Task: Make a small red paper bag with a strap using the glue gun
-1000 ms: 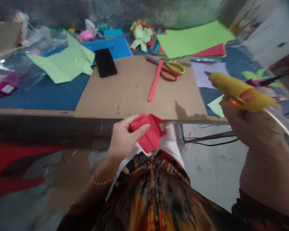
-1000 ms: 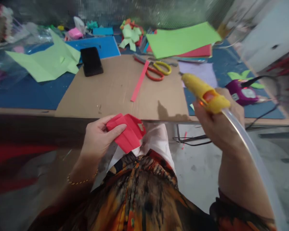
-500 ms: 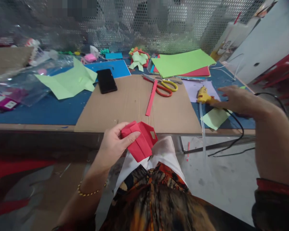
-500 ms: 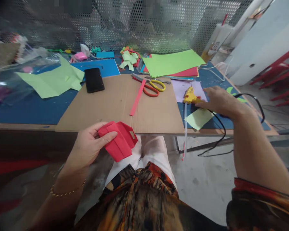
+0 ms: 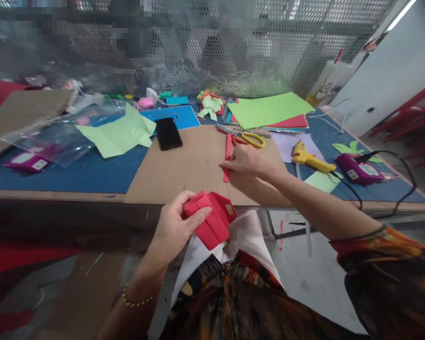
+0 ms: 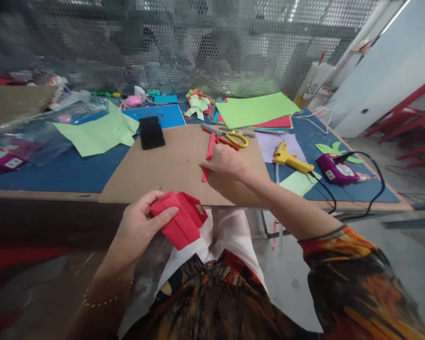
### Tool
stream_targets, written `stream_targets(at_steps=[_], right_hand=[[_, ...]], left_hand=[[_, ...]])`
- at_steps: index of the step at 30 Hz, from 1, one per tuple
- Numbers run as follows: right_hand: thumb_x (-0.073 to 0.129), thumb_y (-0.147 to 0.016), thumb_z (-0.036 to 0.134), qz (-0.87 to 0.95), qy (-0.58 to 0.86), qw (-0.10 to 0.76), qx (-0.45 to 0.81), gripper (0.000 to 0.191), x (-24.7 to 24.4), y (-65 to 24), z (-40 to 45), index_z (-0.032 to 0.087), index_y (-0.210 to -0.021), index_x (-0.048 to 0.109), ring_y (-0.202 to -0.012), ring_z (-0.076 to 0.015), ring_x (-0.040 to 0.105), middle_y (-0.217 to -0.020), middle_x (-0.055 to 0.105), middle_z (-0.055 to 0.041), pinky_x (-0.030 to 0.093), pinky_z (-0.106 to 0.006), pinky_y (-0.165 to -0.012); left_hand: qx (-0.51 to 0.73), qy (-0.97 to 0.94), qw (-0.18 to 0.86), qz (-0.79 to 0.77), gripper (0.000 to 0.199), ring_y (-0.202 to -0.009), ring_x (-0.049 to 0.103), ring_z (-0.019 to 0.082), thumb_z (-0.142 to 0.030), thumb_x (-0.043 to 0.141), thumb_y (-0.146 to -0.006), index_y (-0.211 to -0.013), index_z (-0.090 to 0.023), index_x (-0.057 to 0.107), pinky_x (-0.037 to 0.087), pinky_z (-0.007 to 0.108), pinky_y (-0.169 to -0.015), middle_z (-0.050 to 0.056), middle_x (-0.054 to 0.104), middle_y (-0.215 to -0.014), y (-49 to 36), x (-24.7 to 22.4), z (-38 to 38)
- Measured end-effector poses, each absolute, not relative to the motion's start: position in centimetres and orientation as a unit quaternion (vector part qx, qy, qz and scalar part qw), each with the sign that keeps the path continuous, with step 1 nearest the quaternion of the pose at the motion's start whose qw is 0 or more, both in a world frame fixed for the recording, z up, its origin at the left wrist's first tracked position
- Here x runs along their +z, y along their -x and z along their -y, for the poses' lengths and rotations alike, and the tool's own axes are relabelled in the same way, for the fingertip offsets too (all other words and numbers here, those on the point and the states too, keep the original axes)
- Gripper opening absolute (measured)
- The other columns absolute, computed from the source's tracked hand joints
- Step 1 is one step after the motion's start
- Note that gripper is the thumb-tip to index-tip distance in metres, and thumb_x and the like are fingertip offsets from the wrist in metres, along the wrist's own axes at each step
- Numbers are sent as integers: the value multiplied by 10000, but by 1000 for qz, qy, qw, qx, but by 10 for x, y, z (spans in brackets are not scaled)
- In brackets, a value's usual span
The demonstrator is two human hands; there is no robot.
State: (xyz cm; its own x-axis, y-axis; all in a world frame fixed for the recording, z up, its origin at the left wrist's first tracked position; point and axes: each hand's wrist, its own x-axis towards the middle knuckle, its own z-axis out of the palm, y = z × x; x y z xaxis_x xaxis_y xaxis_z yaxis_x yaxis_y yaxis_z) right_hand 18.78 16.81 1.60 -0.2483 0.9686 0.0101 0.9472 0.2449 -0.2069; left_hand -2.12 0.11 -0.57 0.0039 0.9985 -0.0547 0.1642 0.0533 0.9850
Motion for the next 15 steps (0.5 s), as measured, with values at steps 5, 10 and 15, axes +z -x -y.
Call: stream_targets(at_steps=[5, 10, 15], right_hand=[[751, -881, 361, 764, 617, 103, 158, 282, 17, -193, -170, 172, -674, 717, -701, -194, 641, -709, 729, -82, 435, -318, -646], [742, -849, 340, 751, 602, 155, 223, 305, 20, -201, -170, 206, -596, 638, -599, -161, 576, -550, 599, -5, 409, -319, -577], [855, -807, 408, 655, 488, 285, 502, 400, 23, -208, -139, 231, -662, 527, -405, -72, 438, -633, 721, -3, 324, -244, -402]], left_hand=[[451, -532, 481, -531, 347, -707, 542, 134, -488, 828, -813, -888, -187, 670, 458, 241, -664, -32, 610, -750, 21, -10, -5], [467, -520, 498, -513, 367, -685, 538, 127, -486, 853, -772, -873, -183, 672, 461, 238, -651, -33, 613, -752, 18, -9, -6], [466, -513, 513, -506, 364, -682, 540, 122, -474, 861, -769, -855, -178, 667, 463, 231, -642, -35, 618, -744, 19, -11, -5]])
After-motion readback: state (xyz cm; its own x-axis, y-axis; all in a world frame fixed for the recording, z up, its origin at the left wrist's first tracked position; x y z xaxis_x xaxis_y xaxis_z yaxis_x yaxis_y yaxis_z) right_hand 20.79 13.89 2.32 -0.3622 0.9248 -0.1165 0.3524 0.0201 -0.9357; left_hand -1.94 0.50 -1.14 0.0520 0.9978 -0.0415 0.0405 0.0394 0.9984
